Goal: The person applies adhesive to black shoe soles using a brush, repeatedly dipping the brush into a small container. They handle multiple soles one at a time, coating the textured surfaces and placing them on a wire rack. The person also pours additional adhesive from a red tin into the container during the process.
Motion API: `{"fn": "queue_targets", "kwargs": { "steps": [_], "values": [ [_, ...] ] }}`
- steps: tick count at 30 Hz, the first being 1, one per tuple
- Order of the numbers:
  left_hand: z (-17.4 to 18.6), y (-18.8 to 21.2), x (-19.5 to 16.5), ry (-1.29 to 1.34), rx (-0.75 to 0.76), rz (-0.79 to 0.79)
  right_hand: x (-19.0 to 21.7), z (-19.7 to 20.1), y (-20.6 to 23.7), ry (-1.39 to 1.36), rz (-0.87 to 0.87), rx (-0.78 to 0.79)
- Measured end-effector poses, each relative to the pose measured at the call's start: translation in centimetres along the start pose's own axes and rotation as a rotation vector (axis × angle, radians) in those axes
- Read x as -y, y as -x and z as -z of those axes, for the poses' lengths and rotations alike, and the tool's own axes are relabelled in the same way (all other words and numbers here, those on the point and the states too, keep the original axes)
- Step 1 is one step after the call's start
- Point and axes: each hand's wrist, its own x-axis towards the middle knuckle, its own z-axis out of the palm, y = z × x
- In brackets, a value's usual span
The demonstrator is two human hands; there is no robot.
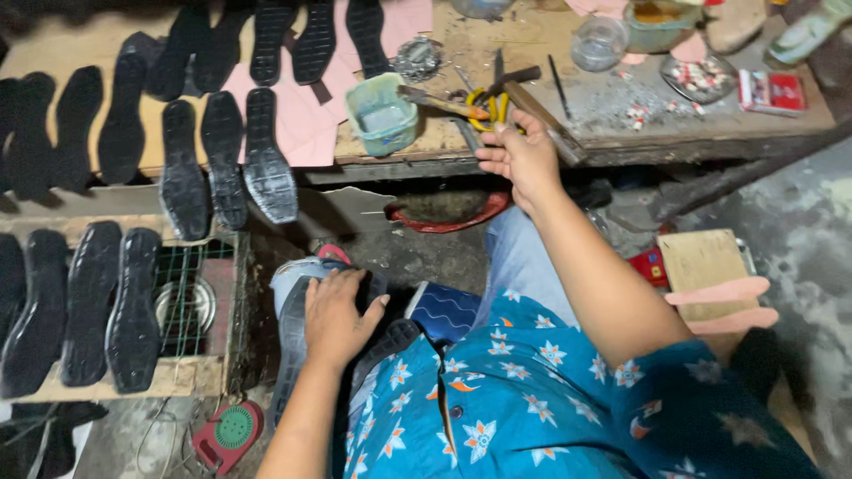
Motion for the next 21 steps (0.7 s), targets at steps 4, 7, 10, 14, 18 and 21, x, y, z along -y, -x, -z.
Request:
{"fn": "queue_targets", "kwargs": {
  "steps": [4, 7, 10, 14, 18, 21],
  "values": [
    [-2.8, 0.0, -0.5, -0.199, 0.131, 0.001, -2.0, 5.2, 3.0, 0.047, 0.051, -0.070],
    [-4.7, -0.1, -0.5, -0.235, 0.107, -0.079, -4.0, 8.1, 5.1, 0.158, 0.079, -0.123],
    [-6.2, -0.3, -0.7, -0.242, 0.061, -0.133, -5.4, 9.0, 7.2, 0.330, 0.294, -0.156],
    [-7.1, -0.2, -2.0, -0.236, 0.142, -0.158, -6.3, 8.5, 10.3, 0.684, 0.478, -0.104],
    [-5.7, 0.3, -2.3, 0.029, -0.035, -0.182, -5.7, 6.5, 12.1, 0.859, 0.507, -0.003],
    [-3.4, 0.8, -1.2, 0.281, -0.224, -0.099, -5.8, 4.1, 11.8, 1.004, 0.536, 0.143]
  ]
}}
